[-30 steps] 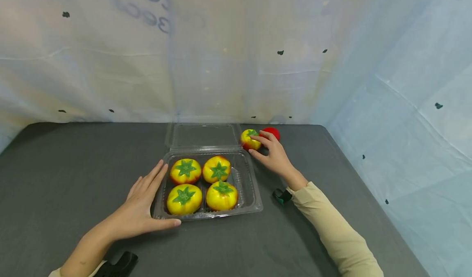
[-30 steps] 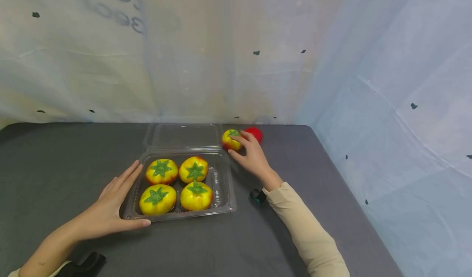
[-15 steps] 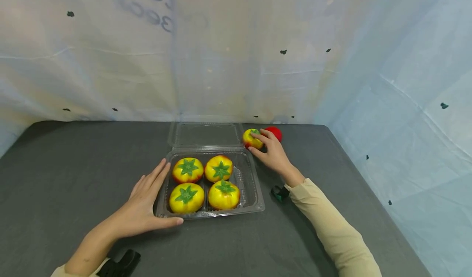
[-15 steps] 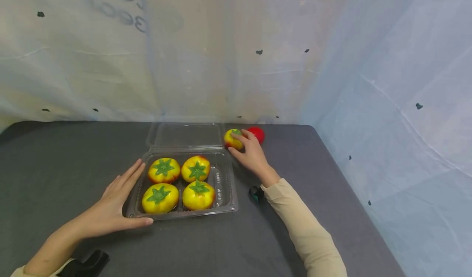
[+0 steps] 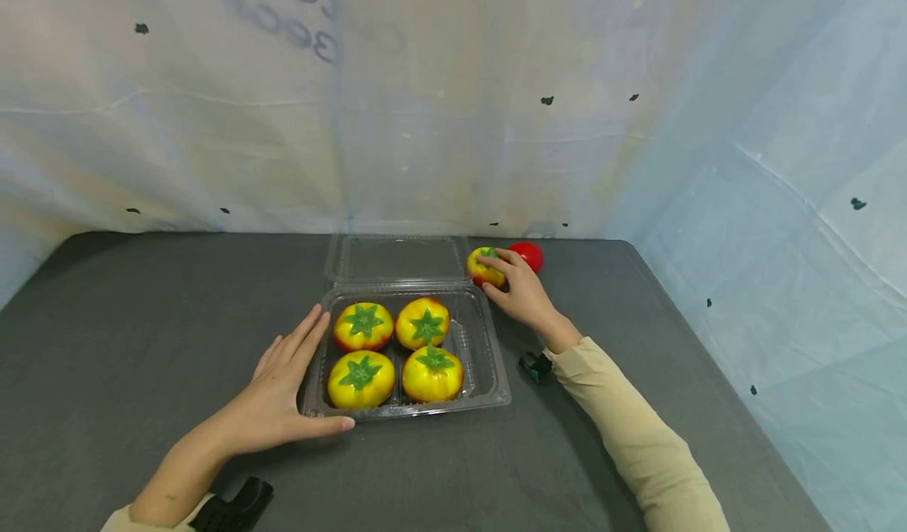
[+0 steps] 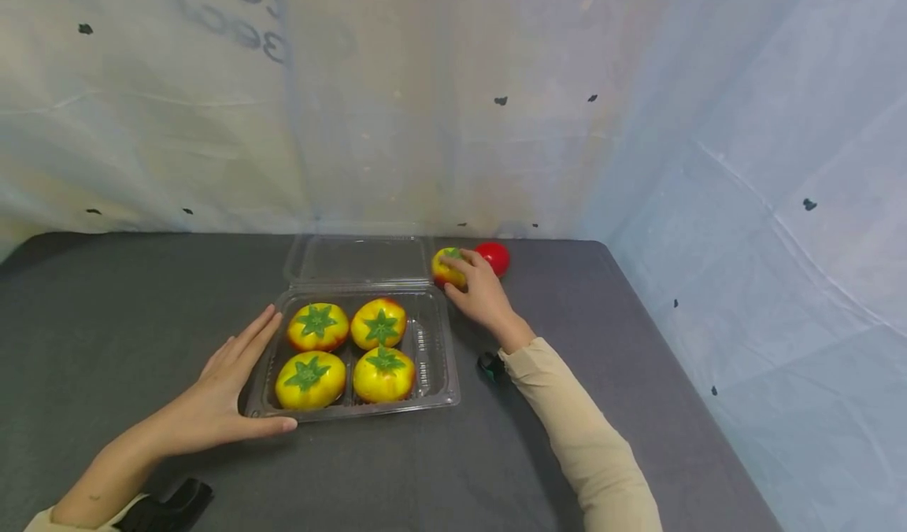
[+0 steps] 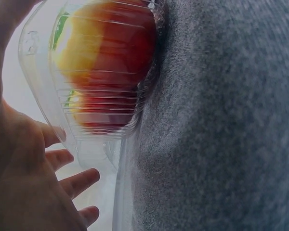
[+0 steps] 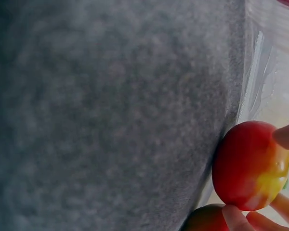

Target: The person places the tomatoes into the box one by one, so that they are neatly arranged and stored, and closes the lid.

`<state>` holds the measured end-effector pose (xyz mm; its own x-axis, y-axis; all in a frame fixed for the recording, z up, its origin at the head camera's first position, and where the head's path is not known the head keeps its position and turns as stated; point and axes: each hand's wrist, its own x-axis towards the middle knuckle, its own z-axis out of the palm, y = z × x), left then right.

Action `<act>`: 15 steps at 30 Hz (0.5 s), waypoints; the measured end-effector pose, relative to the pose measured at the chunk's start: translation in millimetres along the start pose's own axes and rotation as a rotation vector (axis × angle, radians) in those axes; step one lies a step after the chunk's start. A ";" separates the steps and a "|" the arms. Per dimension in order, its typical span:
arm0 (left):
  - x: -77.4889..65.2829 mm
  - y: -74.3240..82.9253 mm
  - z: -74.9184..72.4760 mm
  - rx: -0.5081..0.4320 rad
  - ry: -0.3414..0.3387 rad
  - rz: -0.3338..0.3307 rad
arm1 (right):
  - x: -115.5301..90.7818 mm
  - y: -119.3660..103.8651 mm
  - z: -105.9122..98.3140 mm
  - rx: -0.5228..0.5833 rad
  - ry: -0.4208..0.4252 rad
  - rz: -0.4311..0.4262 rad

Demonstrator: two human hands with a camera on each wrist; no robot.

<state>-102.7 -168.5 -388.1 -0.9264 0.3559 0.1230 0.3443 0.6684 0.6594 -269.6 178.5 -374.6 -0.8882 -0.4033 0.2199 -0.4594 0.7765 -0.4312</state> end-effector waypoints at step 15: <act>-1.1 -0.2 0.8 0.002 -0.001 -0.014 | 0.7 0.1 1.1 -0.081 0.005 -0.039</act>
<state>-101.6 -168.6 -388.9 -0.9311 0.3470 0.1125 0.3312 0.6750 0.6593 -270.2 177.7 -375.4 -0.8694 -0.4323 0.2394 -0.4926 0.7968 -0.3500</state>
